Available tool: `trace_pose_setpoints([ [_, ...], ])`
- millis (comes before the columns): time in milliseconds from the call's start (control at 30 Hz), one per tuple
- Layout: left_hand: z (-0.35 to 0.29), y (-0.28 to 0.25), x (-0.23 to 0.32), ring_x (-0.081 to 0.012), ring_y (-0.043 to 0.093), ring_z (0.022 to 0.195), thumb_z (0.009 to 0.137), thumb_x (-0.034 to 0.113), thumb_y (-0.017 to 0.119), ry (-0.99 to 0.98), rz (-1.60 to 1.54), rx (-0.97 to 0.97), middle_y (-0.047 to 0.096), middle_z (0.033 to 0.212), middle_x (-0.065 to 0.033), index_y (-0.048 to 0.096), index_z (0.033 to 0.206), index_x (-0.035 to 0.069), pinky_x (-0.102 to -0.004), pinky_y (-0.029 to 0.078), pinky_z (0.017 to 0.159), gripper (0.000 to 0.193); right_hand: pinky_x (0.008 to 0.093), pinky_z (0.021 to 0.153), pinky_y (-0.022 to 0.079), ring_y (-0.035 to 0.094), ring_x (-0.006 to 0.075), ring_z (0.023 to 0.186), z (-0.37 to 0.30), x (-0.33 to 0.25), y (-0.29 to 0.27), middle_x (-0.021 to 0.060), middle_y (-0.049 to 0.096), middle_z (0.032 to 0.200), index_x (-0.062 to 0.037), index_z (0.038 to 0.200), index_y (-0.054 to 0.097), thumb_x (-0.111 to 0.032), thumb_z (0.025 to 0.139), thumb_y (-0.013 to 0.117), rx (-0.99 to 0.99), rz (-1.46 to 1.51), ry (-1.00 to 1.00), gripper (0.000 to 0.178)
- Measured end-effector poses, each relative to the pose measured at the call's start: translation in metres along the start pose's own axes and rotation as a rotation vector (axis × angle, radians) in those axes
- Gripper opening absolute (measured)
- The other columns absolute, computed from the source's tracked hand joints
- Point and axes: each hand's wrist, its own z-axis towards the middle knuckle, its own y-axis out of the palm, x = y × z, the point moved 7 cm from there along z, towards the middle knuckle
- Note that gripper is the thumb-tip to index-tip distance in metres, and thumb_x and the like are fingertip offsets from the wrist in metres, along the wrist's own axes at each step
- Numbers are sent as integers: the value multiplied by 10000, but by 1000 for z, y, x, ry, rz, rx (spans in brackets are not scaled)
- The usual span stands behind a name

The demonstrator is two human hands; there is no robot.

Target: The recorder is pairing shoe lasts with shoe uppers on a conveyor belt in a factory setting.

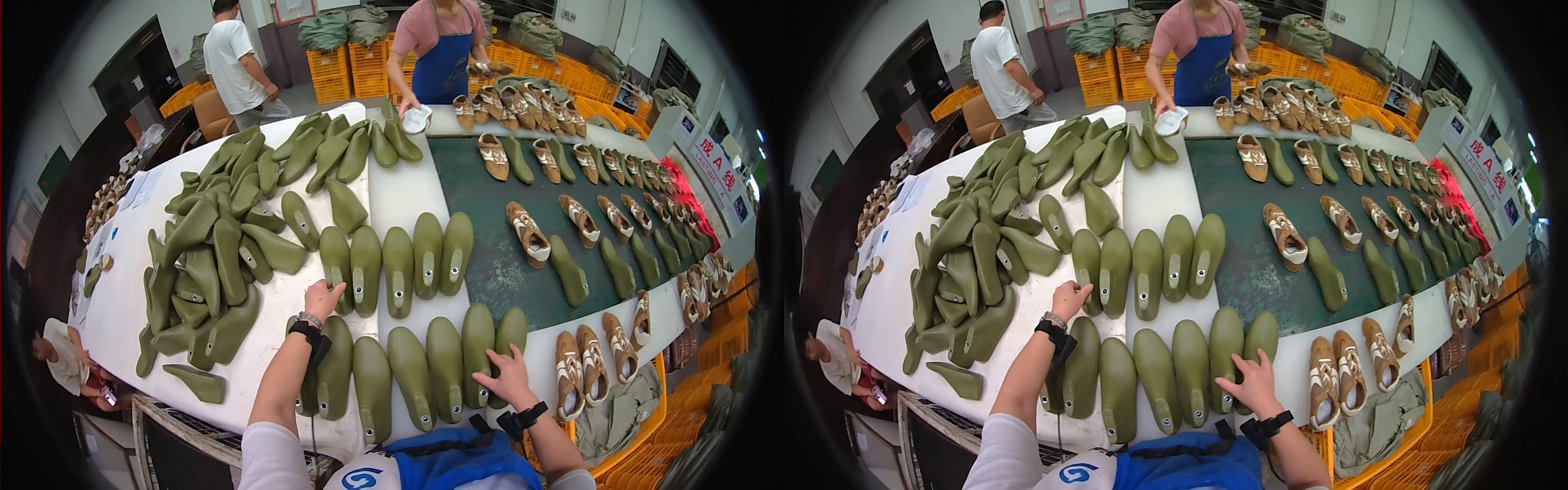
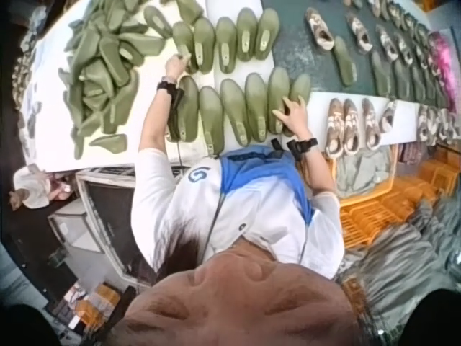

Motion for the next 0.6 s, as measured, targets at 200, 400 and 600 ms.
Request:
trace_pose_setpoints([
  [200,-32,-12,0,-336,597,986,736,434,654,1,-5,-252,610,1054,-234,488,1225,-38,-391,468,849,700,493,971,343,403,430,1172,-1,2,7,142,638,1000,-97,1137,617,-546,695,664,-62,25,33,632],
  [400,-133,-48,77,-362,544,1051,801,332,636,291,-174,-373,581,1125,-210,498,1225,-8,-393,436,910,561,527,973,318,405,407,1178,-3,16,20,141,617,1063,-120,1193,578,-552,749,612,-189,-18,6,620],
  [600,-220,-18,101,-365,415,1167,717,376,696,451,145,-233,500,1204,-167,517,1193,76,-479,359,936,590,451,847,443,549,351,985,71,-39,-44,150,593,1028,-93,1145,577,-396,792,621,-224,47,-302,467],
])
